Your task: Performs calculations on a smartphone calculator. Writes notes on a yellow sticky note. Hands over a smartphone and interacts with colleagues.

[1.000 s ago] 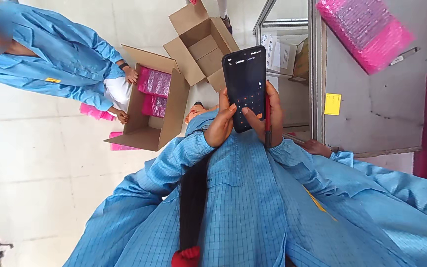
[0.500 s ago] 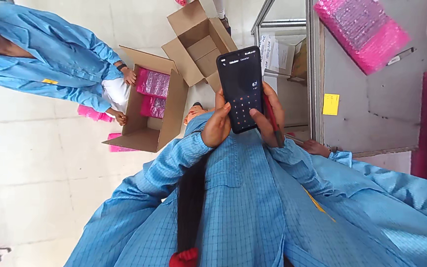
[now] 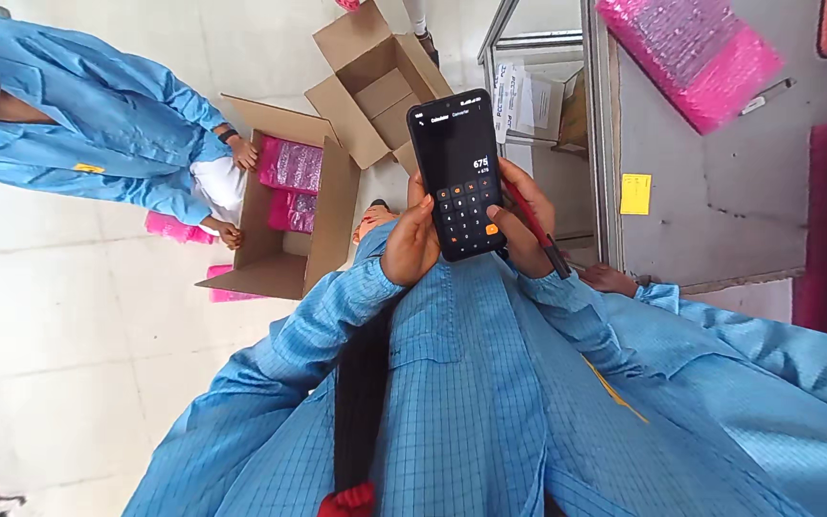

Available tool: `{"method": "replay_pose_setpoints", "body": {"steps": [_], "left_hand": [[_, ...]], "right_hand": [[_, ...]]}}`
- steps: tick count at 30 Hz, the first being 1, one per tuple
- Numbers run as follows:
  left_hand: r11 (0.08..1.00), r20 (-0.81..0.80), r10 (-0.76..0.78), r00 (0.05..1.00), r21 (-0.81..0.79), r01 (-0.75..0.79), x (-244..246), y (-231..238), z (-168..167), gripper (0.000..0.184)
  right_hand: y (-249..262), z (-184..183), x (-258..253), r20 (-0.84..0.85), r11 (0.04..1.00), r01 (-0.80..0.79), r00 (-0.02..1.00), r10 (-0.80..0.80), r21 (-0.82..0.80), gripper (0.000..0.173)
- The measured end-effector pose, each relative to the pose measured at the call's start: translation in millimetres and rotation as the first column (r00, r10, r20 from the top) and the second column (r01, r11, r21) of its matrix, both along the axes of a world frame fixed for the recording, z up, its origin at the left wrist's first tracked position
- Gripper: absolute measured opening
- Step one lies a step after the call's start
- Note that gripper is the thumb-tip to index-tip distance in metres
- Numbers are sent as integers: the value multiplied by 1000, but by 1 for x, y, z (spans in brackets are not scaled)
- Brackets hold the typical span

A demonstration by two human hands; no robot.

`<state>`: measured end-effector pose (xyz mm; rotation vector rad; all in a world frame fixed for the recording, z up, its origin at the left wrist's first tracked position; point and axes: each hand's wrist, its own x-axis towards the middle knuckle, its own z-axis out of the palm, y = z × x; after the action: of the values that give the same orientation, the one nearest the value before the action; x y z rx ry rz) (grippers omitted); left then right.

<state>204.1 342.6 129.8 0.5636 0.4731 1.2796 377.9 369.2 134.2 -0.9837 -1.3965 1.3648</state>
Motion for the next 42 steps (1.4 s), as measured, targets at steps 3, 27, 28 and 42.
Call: {"method": "replay_pose_setpoints", "body": {"steps": [3, 27, 28, 42], "left_hand": [[1000, 3, 2, 1000, 4, -2, -1, 0, 0, 41], [1000, -11, 16, 1000, 4, -16, -2, -3, 0, 39], [1000, -25, 19, 1000, 3, -18, -1, -3, 1, 39], [999, -10, 8, 1000, 33, -8, 3, -6, -2, 37]], "right_hand": [[-1, 0, -1, 10, 1000, 7, 1000, -7, -3, 56], [-6, 0, -5, 12, 1000, 8, 1000, -8, 24, 61], [-7, -1, -5, 20, 999, 10, 1000, -11, 31, 61], [-13, 0, -5, 81, 998, 24, 996, -29, 63, 71]]}}
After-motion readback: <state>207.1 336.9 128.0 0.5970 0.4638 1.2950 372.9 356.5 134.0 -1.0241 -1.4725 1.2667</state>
